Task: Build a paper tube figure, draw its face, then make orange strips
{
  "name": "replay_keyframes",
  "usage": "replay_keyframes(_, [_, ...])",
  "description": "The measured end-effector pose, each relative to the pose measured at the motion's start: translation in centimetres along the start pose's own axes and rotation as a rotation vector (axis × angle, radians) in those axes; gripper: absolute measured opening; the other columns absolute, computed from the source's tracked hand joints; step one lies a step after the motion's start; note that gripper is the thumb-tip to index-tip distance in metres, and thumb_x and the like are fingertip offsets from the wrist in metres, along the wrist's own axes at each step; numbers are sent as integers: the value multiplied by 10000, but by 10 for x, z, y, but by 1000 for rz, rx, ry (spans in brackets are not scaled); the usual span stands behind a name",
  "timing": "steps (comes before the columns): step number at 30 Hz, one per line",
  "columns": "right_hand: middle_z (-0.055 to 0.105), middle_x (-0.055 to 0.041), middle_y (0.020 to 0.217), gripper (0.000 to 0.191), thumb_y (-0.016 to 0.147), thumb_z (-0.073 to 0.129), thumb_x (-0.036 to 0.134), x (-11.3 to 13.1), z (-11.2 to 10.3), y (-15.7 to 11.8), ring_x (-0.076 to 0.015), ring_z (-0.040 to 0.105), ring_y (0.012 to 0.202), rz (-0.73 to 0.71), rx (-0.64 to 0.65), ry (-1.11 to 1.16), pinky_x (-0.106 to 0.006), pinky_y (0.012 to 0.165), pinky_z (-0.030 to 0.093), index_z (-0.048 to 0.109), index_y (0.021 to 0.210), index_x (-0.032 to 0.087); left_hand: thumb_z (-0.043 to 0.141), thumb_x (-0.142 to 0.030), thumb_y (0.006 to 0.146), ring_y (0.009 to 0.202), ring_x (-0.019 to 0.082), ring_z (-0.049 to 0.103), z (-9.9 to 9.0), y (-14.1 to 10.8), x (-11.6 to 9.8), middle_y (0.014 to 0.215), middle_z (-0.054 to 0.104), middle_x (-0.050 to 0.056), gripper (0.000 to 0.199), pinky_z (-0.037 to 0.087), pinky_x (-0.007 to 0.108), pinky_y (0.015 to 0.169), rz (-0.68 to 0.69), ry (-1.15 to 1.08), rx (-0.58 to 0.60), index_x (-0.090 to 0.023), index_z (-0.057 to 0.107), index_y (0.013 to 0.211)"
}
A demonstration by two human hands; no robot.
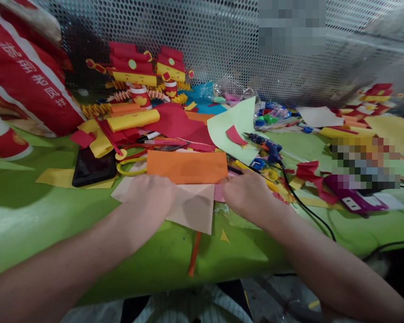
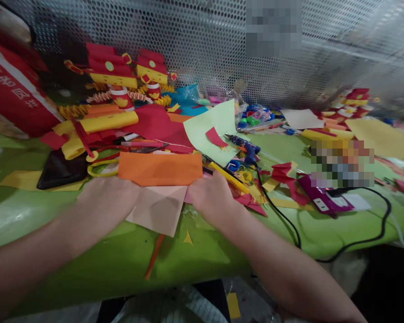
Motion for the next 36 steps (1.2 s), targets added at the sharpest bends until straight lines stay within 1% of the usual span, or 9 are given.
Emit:
replay_keyframes(2, [684,-128,618,252,763,459,42,-1,1,1,-218,648,657,9,18,7,-307,608,403,696,740,124,439,46,713,566,229,627,0,0,-1,599,634,96,292,400,283,460,9,13,-61,-126,673,679])
replay_keyframes(5, [693,-139,651,255,810,451,98,-3,2,1,-230,657,687,35,-12,17,-309,613,395,702,777,122,448,18,748,656,240,634,-1,2,-6,699,645,108,272,417,293,494,84,-1,-146,-130,675,776])
replay_keyframes(10, [707,-148,729,276,877,434,189,-7,1,1,-231,661,700,69,-4,44,-306,603,392,704,854,134,457,29,759,716,221,620,6,10,-14,813,631,113,268,416,280,511,192,-51,-159,-113,657,864])
replay_keyframes(12, [705,-139,747,287,889,419,188,-7,0,1,-230,659,719,65,3,51,-314,628,400,701,863,143,464,28,763,724,213,607,10,12,-17,842,620,112,266,410,279,510,227,-40,-211,-104,648,904])
replay_keyframes(15, [700,-128,844,271,887,428,189,-5,1,3,-245,644,823,34,-68,59,-329,684,413,696,865,156,484,16,764,741,220,588,16,13,-19,844,605,106,254,390,279,488,253,-23,-297,-95,638,933])
replay_keyframes(19, [678,-129,942,250,881,439,176,-3,7,7,-243,609,909,-49,-184,76,-323,718,415,687,909,155,485,22,759,727,211,578,17,15,-18,824,598,97,242,367,275,464,234,-40,-351,-102,627,913])
replay_keyframes(25, [669,-112,883,225,845,471,100,-5,12,14,-206,615,864,-70,-168,85,-288,717,415,678,914,155,480,-37,807,805,222,601,13,22,-12,858,613,104,189,403,271,499,186,-98,-256,-125,628,885])
replay_keyframes(29, [672,-116,877,255,821,458,57,-6,10,16,-215,625,868,-59,-168,73,-292,712,426,676,911,155,476,-41,808,824,237,603,13,26,-10,837,614,108,197,413,280,519,193,-122,-284,-124,636,888])
replay_keyframes(36, [671,-120,906,300,842,399,53,-7,9,17,-238,634,895,-29,-136,94,-320,735,441,665,934,156,461,-73,832,825,231,606,14,28,-8,825,626,104,200,430,285,559,180,-112,-262,-125,650,869])
Point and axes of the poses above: each hand's wrist, its own y-axis towards the middle knuckle, its own z-axis out of the palm, x = y × z, the point moved 4 cm from there along y, towards the middle knuckle
